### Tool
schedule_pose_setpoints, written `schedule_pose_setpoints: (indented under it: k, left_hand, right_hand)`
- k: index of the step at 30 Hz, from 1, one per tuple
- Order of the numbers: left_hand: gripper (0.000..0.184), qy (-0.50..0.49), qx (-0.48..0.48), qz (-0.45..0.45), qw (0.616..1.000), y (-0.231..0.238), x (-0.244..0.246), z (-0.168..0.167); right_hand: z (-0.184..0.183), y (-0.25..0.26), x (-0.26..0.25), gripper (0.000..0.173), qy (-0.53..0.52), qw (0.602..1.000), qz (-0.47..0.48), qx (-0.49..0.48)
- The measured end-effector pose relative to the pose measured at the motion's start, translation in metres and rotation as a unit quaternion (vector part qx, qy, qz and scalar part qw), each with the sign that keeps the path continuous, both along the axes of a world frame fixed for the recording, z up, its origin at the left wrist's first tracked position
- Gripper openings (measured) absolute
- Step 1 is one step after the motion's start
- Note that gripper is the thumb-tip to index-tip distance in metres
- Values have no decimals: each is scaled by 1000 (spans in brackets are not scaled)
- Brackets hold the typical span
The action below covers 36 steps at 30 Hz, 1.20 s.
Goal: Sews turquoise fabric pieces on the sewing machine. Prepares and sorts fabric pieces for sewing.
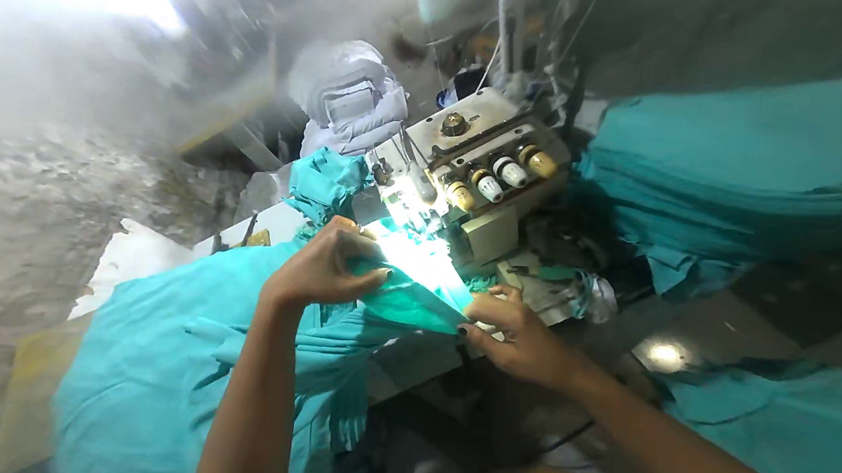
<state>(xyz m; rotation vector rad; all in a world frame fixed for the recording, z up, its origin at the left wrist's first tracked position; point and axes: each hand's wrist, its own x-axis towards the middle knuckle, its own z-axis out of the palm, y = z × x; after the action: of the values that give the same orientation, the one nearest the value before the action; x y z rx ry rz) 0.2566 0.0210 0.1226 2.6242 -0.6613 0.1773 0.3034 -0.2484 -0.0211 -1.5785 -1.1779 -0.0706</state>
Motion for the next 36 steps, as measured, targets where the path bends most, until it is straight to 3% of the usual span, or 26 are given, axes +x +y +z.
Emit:
schedule_pose_setpoints:
  k: [6,13,19,25,32,36]
  left_hand:
    - [14,-24,-101,-51,993,-15,-1,6]
    - [3,-72,-5,183,980,-17,19,-42]
    - [11,-83,-12,253,964,-25,20,-66]
    - [7,-173,-82,204,960,-23,11,-64]
    - [13,-227,-11,262,938,-30,21,-92]
    - [16,-215,22,292,932,-55,-3,-87]
  right_hand:
    - [11,-7,-8,24,24,1000,17,6]
    - [-11,-5,-5,31,102,993,-58,-10]
    - [-27,14,-2,21,142,985,-100,6]
    - [-18,6,-14,21,5,988,-149,43]
    - [-27,20,1,20,106,983,-149,0]
    - [-24,0,-17,19,34,987,-159,22]
